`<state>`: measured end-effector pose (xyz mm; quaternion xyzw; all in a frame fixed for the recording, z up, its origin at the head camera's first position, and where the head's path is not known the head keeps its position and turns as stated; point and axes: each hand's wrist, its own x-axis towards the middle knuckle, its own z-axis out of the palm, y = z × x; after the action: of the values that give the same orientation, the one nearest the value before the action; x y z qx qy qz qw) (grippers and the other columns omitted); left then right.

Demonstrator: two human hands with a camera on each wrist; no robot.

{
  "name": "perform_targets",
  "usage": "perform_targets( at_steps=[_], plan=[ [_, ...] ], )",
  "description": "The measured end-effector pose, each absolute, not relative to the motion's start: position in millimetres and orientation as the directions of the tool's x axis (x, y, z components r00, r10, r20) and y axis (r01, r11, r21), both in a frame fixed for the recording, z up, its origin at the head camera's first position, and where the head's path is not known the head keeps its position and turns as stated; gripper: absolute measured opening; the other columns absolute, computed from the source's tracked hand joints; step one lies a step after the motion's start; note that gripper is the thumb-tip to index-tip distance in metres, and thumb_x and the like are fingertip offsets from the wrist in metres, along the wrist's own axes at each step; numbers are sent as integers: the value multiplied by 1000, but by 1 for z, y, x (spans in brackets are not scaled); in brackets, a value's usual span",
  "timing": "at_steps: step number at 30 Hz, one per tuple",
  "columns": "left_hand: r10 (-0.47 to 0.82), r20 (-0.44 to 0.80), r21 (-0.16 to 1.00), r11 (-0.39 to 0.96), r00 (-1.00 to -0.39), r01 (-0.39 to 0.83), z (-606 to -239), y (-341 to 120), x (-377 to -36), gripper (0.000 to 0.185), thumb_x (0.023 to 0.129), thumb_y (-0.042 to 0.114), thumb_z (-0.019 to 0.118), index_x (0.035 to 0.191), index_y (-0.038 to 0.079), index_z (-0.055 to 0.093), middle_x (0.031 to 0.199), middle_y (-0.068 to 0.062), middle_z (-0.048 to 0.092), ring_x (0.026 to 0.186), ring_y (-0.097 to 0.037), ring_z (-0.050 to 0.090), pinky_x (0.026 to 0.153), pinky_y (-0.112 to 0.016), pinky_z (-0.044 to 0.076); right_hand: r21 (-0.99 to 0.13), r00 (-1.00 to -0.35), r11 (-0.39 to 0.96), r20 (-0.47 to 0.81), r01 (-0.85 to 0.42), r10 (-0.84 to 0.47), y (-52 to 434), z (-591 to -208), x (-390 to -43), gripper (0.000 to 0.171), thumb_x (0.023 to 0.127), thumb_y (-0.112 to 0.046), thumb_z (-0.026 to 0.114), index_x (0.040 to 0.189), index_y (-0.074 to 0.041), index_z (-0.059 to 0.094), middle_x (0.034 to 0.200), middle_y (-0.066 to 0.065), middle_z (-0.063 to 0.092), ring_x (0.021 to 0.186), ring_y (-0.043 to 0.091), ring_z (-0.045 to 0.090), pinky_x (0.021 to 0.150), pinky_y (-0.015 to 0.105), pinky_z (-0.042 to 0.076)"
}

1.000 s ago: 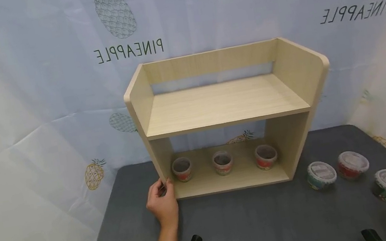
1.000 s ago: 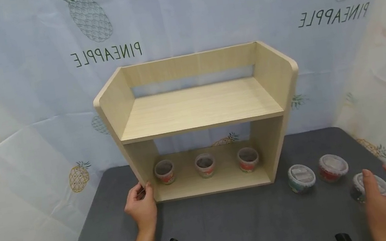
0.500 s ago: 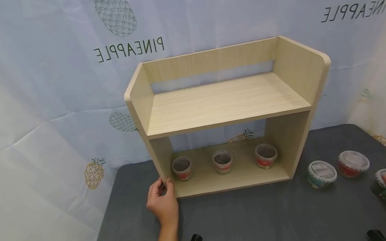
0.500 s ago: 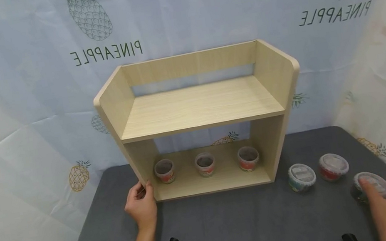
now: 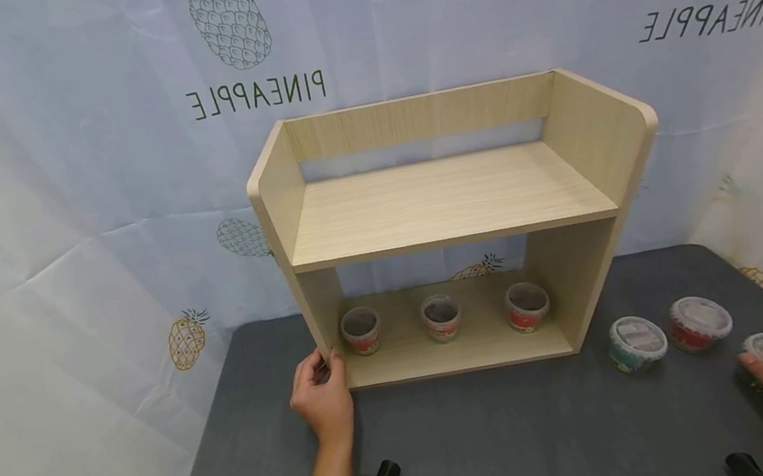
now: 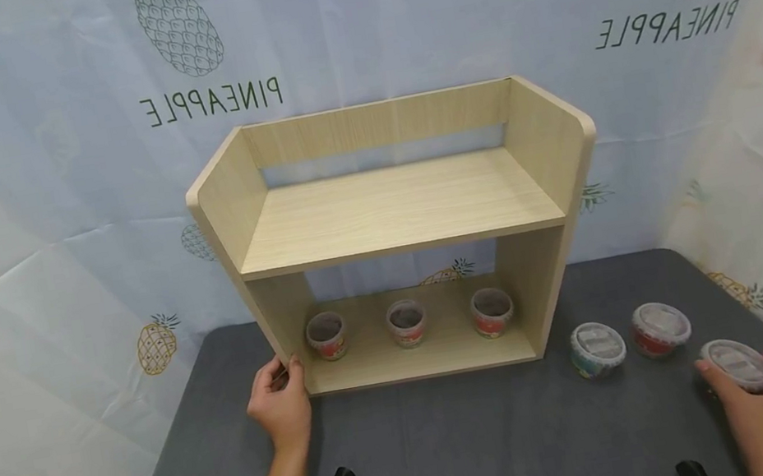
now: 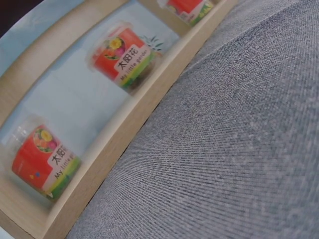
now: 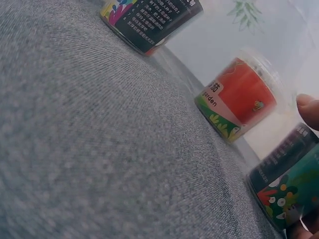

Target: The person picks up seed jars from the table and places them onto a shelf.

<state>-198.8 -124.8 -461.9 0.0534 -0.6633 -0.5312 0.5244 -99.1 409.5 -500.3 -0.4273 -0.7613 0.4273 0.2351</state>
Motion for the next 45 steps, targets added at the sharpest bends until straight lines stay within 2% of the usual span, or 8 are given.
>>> perform_targets(
  at_steps=[12, 17, 21, 28, 30, 35, 40, 45],
  plan=[
    [-620, 658, 742, 435, -428, 510, -463, -125, -200, 13, 75, -14, 72, 88, -10, 73, 83, -20, 70, 74, -28, 68, 65, -21, 57, -846, -515, 229, -61, 482, 855, 414, -504, -102, 97, 85, -54, 67, 157, -9, 21, 159, 19, 29, 143, 31, 33, 119, 47, 28],
    [-620, 663, 737, 443, -419, 511, -464, -125, -200, 13, 75, -14, 73, 88, -9, 74, 83, -19, 71, 74, -24, 68, 64, -23, 58, -832, -519, 242, -63, 499, 853, 415, -503, -101, 96, 83, -55, 69, 156, -10, 27, 156, 18, 36, 122, 15, 46, 113, 40, 35],
    [-621, 659, 741, 438, -424, 509, -463, -125, -199, 14, 75, -14, 73, 88, -10, 73, 83, -19, 71, 74, -28, 69, 65, -24, 59, -831, -525, 251, -57, 496, 849, 416, -501, -99, 95, 81, -55, 72, 155, -10, 31, 153, 17, 41, 99, -4, 43, 104, 33, 38],
    [-614, 658, 743, 438, -435, 506, -464, -126, -198, 13, 76, -14, 72, 89, -11, 73, 84, -20, 70, 74, -30, 68, 65, -25, 58, -821, -527, 264, -52, 506, 848, 415, -502, -99, 96, 83, -56, 69, 155, -6, 29, 153, 21, 40, 118, 21, 47, 108, 38, 38],
    [-615, 658, 743, 437, -434, 507, -464, -126, -198, 13, 76, -14, 73, 89, -10, 73, 84, -20, 70, 74, -29, 68, 65, -23, 58, -822, -519, 262, -48, 506, 853, 414, -503, -99, 95, 83, -57, 68, 154, -6, 29, 153, 22, 40, 119, 20, 47, 105, 38, 39],
    [-620, 651, 749, 430, -438, 504, -465, -126, -198, 14, 75, -14, 72, 89, -10, 73, 85, -20, 71, 75, -27, 69, 66, -19, 57, -838, -490, 244, -32, 488, 871, 414, -504, -99, 92, 84, -58, 66, 154, -8, 32, 152, 18, 42, 113, 2, 48, 95, 26, 42],
    [-625, 638, 761, 418, -451, 497, -466, -126, -198, 14, 76, -13, 73, 90, -9, 74, 86, -20, 71, 76, -21, 68, 67, -17, 56, -862, -475, 227, -18, 453, 880, 414, -505, -99, 90, 82, -59, 67, 153, -13, 36, 142, 2, 49, 84, -18, 33, 73, 11, 32],
    [-622, 643, 755, 418, -447, 505, -466, -126, -199, 13, 76, -12, 73, 90, -9, 73, 85, -20, 71, 76, -19, 68, 68, -15, 55, -870, -464, 203, -33, 449, 885, 411, -504, -99, 89, 83, -60, 65, 154, -17, 33, 149, 3, 44, 92, -19, 35, 88, 19, 40]
  ],
)
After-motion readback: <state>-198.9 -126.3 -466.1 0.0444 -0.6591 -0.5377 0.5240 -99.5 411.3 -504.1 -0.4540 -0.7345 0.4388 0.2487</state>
